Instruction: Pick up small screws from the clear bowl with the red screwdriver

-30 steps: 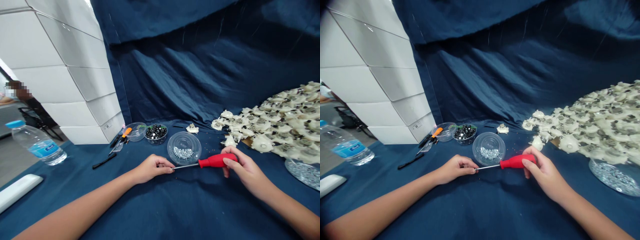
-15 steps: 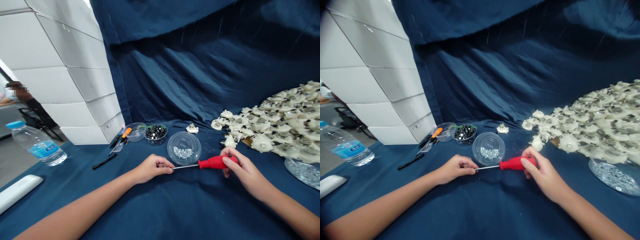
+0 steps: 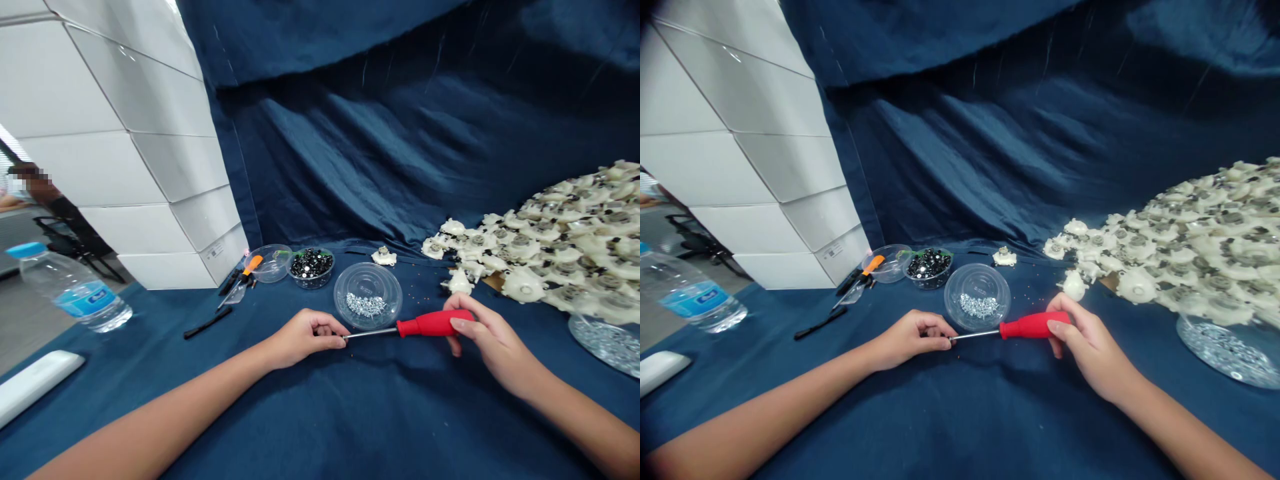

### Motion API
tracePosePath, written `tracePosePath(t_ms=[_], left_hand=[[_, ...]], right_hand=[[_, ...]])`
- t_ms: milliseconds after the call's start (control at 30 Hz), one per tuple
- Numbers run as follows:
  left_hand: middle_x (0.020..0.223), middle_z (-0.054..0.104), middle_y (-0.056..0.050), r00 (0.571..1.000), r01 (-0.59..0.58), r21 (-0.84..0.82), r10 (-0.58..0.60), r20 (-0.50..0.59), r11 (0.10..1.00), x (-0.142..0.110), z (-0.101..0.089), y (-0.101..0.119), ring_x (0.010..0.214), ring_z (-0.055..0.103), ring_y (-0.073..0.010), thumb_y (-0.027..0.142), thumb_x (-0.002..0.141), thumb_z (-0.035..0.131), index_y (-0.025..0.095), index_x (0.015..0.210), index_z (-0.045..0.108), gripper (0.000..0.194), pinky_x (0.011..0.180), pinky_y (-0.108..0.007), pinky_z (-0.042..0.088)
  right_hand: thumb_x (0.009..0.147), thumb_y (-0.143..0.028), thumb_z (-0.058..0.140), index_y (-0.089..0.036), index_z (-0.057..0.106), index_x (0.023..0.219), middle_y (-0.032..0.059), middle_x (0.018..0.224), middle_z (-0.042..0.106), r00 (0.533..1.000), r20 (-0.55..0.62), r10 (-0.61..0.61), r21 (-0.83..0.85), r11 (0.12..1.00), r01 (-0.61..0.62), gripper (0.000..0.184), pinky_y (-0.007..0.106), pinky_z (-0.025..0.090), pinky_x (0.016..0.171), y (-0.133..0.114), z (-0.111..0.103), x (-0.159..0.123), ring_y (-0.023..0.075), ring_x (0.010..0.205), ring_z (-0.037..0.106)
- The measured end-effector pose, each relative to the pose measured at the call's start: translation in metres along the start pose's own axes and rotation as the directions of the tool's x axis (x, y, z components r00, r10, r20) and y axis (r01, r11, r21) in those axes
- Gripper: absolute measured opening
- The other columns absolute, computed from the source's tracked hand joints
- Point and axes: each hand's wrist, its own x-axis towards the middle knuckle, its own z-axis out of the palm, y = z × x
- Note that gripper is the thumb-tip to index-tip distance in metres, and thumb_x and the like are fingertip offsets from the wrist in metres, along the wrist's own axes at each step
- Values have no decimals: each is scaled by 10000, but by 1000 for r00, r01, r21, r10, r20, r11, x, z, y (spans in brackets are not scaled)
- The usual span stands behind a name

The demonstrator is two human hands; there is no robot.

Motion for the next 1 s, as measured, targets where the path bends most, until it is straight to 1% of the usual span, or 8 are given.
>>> tracePosePath(t_ms=[200, 400, 533, 633, 767, 833, 900, 1000], left_hand=[[799, 763, -39, 1000, -1, -1, 1, 4, 1000, -1, 0, 2, 659, 541, -131, 561, 848, 883, 177, 1113, 878, 467, 624, -249, 387], [719, 669, -2, 1000, -17, 43, 16, 8, 999, -1, -1, 3, 650, 506, -124, 529, 837, 900, 174, 1079, 887, 430, 616, -248, 372], [744, 703, -14, 1000, -18, 46, 17, 13, 999, 0, 0, 2, 658, 517, -128, 515, 868, 879, 176, 1094, 882, 407, 614, -250, 370], [874, 787, -40, 1000, -20, -12, 20, 16, 1000, 0, 1, 2, 693, 567, -129, 489, 873, 888, 176, 1184, 835, 444, 642, -247, 406], [1047, 830, -55, 998, -48, -108, 51, 26, 993, 0, 2, 1, 739, 614, -121, 420, 842, 941, 206, 1416, 659, 674, 705, -250, 464], [1042, 832, -56, 998, -51, -107, 55, 34, 993, 0, 2, 0, 732, 614, -116, 414, 855, 934, 203, 1409, 646, 659, 696, -247, 459], [1048, 836, -67, 998, -45, -105, 50, 42, 993, 0, 3, 0, 737, 630, -118, 421, 872, 921, 192, 1371, 662, 607, 684, -245, 449], [1043, 839, -79, 998, -40, -110, 45, 46, 993, 0, 3, -1, 768, 664, -132, 433, 889, 904, 179, 1324, 682, 550, 698, -250, 455]], right_hand=[[1136, -640, 432, -253, 561, 758, -9, 570, 608, 997, 14, 78, -7, 997, -78, 557, 353, 443, 700, 8, -1, 8, 211, 598, 573], [1078, -511, 600, -262, 570, 1058, -21, 786, 682, 998, 14, 53, 173, 983, -55, 252, 348, 481, 712, 5, 5, 7, 222, 692, 637], [1113, -571, 543, -256, 564, 920, -34, 661, 634, 996, 13, 85, 46, 995, -86, 369, 341, 434, 689, 6, 1, 7, 202, 628, 574], [1125, -626, 492, -253, 539, 846, -30, 629, 610, 993, 30, 111, -27, 994, -110, 468, 339, 412, 682, 6, -1, 7, 195, 622, 550], [1099, -518, 578, -257, 552, 1018, -19, 785, 664, 996, 44, 81, 69, 994, -84, 274, 341, 460, 724, 5, 3, 6, 205, 699, 623], [1059, -458, 622, -261, 540, 1060, -15, 824, 672, 997, 52, 53, 124, 991, -59, 213, 344, 478, 723, 6, 4, 6, 212, 713, 642], [1054, -462, 615, -262, 542, 1029, -18, 781, 666, 998, 40, 50, 100, 993, -54, 214, 343, 472, 708, 5, 4, 6, 213, 696, 629], [1097, -589, 544, -260, 536, 877, -37, 612, 576, 990, 11, 143, -61, 988, -142, 395, 335, 413, 650, 2, 2, 6, 197, 605, 546]])
